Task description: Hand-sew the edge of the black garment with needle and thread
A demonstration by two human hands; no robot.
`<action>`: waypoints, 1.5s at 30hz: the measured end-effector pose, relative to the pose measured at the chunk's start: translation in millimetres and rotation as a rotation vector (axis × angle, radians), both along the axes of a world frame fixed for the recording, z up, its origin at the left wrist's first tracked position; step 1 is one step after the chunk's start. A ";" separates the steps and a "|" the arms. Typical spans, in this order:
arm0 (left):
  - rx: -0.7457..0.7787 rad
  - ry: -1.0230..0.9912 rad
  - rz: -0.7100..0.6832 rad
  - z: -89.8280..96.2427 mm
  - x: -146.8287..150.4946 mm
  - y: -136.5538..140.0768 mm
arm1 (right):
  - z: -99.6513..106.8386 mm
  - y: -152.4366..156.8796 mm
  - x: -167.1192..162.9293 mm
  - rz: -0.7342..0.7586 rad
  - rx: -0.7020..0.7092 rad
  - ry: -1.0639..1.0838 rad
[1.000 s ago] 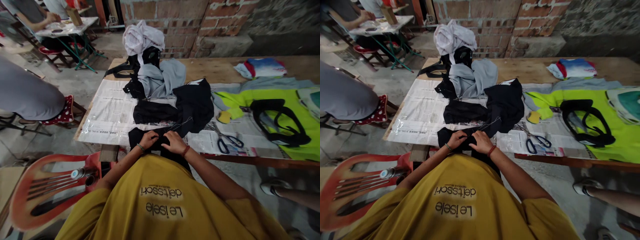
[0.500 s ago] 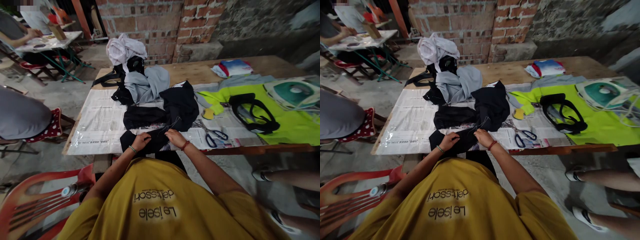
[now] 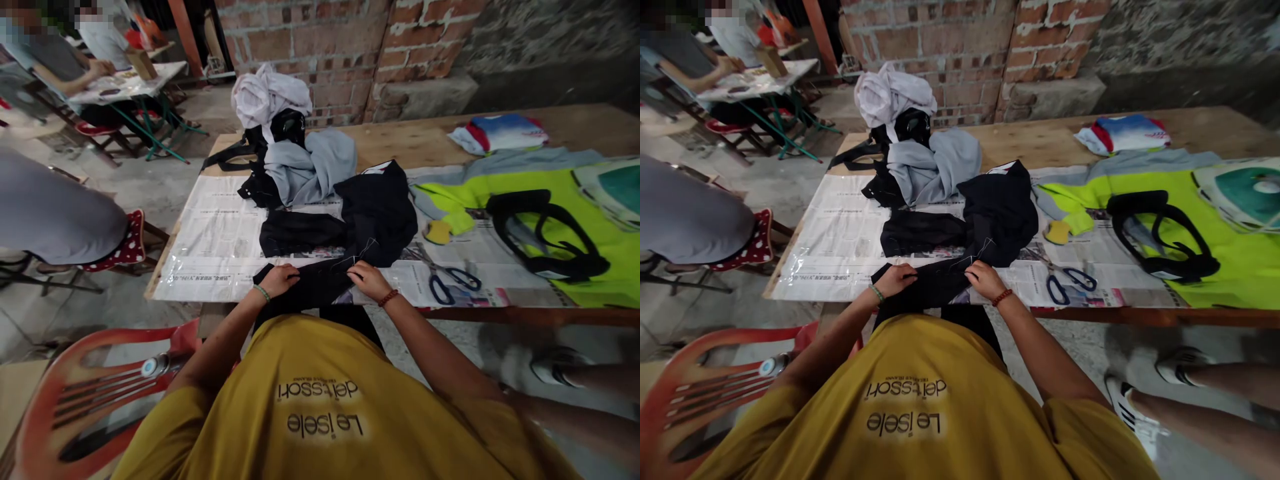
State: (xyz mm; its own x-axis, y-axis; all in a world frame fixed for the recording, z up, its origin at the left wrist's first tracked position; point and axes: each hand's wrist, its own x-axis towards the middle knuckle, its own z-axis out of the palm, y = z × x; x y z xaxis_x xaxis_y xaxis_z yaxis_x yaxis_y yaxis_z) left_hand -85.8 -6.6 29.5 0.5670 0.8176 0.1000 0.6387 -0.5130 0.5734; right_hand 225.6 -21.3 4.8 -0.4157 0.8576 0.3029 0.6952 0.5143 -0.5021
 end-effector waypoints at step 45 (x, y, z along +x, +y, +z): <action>0.344 -0.018 0.061 -27.9 28.8 -41.0 | 35.6 8.4 -77.0 0.335 -0.067 -0.125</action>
